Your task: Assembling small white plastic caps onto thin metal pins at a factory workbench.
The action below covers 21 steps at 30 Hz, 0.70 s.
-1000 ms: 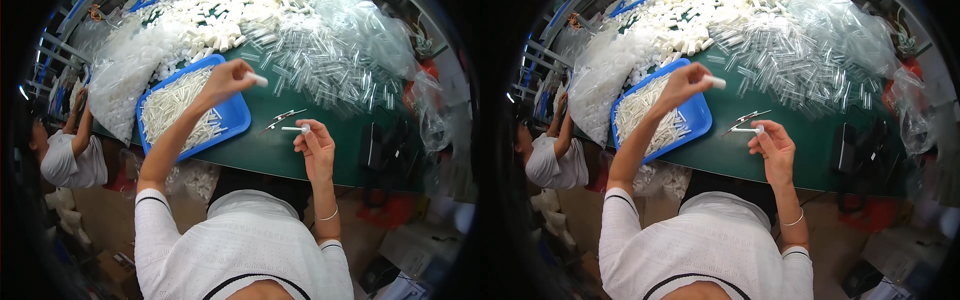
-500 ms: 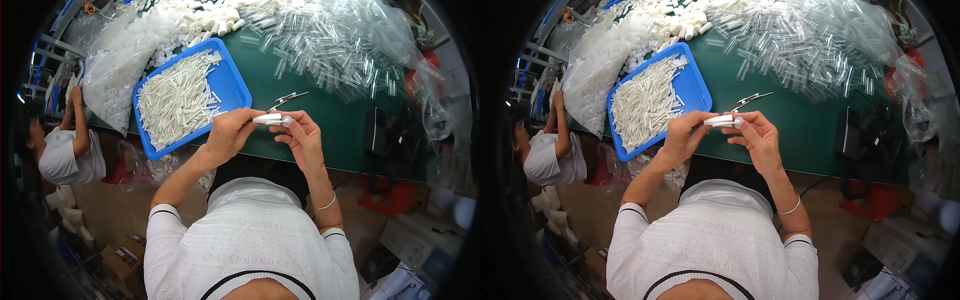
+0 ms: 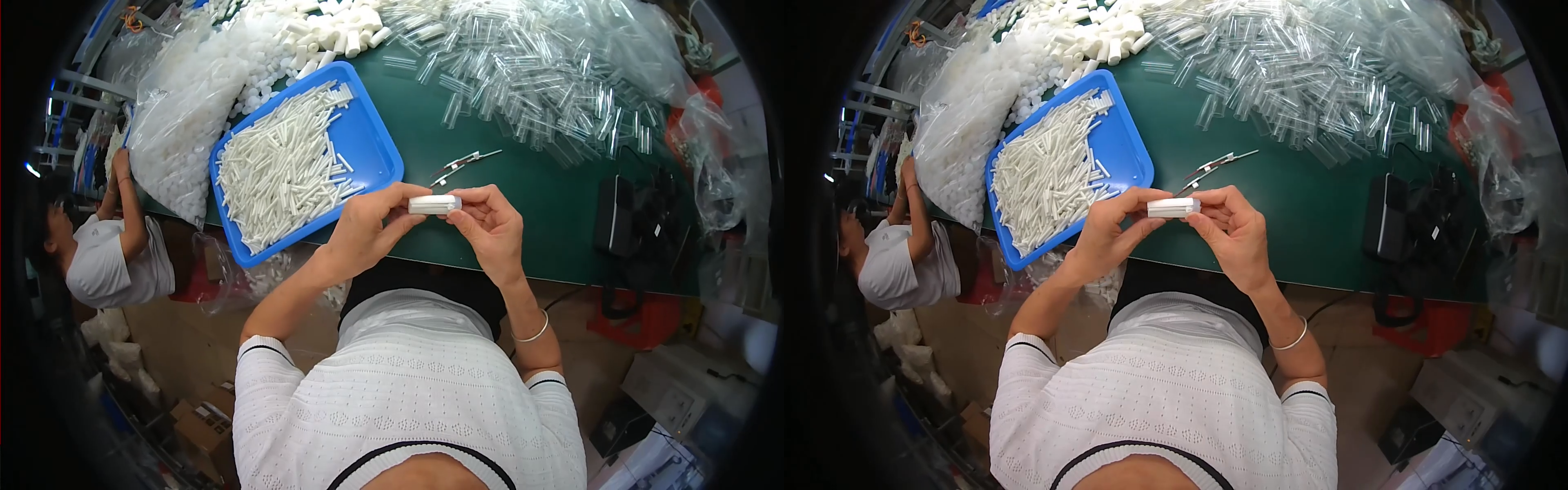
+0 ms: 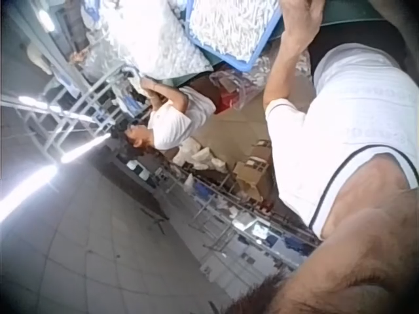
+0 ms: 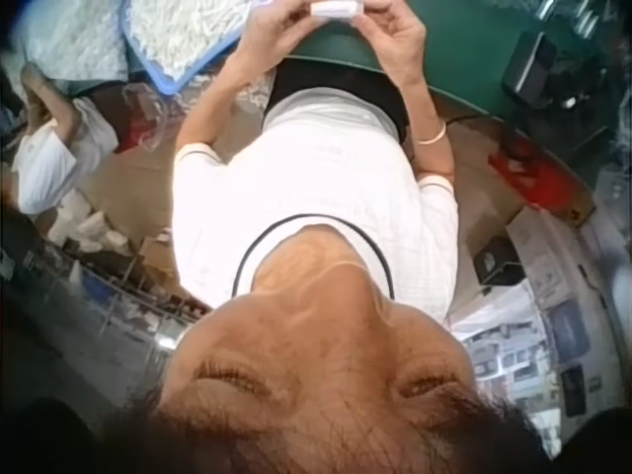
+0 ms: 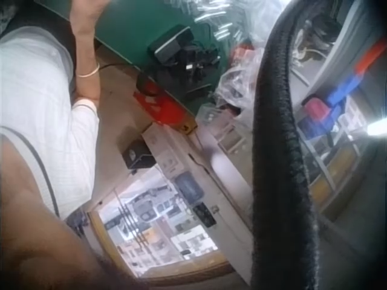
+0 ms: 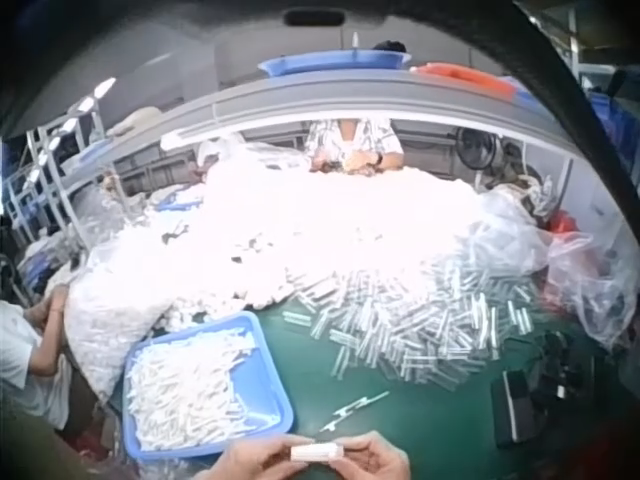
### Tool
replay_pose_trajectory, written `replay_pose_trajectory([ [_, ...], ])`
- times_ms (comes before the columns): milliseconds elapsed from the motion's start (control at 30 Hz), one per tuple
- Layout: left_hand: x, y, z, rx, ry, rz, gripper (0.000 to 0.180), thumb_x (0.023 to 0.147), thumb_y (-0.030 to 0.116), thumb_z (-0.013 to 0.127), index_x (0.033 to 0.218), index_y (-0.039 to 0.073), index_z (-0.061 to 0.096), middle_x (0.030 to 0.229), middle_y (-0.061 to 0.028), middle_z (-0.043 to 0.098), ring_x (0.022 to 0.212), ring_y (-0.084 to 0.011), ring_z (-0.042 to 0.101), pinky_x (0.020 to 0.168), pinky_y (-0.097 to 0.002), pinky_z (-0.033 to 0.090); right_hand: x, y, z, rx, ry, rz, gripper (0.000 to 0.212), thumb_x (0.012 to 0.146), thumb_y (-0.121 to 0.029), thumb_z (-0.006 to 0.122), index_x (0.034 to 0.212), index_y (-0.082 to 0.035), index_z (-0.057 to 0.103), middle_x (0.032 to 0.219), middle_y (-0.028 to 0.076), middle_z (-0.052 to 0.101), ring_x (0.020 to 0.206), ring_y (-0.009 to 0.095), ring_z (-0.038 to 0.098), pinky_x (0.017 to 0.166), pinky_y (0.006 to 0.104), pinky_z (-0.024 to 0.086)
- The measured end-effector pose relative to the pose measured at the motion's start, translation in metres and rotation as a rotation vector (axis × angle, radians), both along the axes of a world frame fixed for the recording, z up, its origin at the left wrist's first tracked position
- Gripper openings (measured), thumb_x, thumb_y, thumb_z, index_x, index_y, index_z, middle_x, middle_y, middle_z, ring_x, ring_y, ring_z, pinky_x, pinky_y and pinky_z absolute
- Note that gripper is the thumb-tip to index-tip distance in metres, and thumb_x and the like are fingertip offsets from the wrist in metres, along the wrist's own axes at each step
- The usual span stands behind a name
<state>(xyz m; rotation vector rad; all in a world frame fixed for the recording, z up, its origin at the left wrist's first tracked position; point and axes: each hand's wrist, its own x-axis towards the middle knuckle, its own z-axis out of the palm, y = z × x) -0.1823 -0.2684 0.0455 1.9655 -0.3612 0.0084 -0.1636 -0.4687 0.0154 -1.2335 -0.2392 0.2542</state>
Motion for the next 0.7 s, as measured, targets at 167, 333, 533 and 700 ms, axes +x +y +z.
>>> replay_pose_trajectory([
  [167,0.009,-0.006,0.002,0.08,0.023,0.031,0.024,0.087,0.002,0.062,0.111,0.001,0.056,0.078,-0.0087,0.061,0.063,-0.0145,0.057,0.059,-0.0262,0.046,0.005,-0.001,0.001,-0.231,-0.164,-0.059,0.021,0.083,0.003,0.068,0.103,0.002,0.06,0.098,0.01,0.067,0.088,0.014,0.066,0.081,0.026,0.055],
  [333,0.024,-0.007,-0.008,-0.185,0.353,-0.004,0.015,0.093,0.0,0.047,0.107,0.0,0.054,0.093,-0.0061,0.061,0.085,-0.0108,0.058,0.074,-0.025,0.047,0.014,0.003,0.008,-0.406,-0.383,-0.095,0.026,0.077,0.005,0.071,0.1,-0.001,0.062,0.094,0.009,0.066,0.085,0.02,0.066,0.074,0.0311,0.055],
  [533,0.043,-0.005,-0.014,-0.186,0.373,-0.156,0.017,0.094,0.005,0.048,0.11,0.0,0.052,0.099,-0.0053,0.06,0.086,-0.0088,0.055,0.076,-0.0237,0.046,0.024,0.009,0.021,-0.934,-1.078,-0.324,0.027,0.07,-0.005,0.075,0.094,-0.004,0.063,0.09,0.006,0.062,0.087,0.023,0.061,0.083,0.0384,0.047],
  [700,0.135,0.034,-0.007,0.309,-0.163,0.033,0.02,0.084,0.011,0.066,0.104,0.012,0.069,0.094,-0.0069,0.068,0.085,-0.0169,0.061,0.074,-0.0285,0.048,0.017,-0.013,0.023,-0.832,-0.786,-0.33,0.021,0.074,-0.001,0.073,0.093,-0.003,0.065,0.088,0.01,0.065,0.08,0.025,0.06,0.075,0.035,0.047],
])
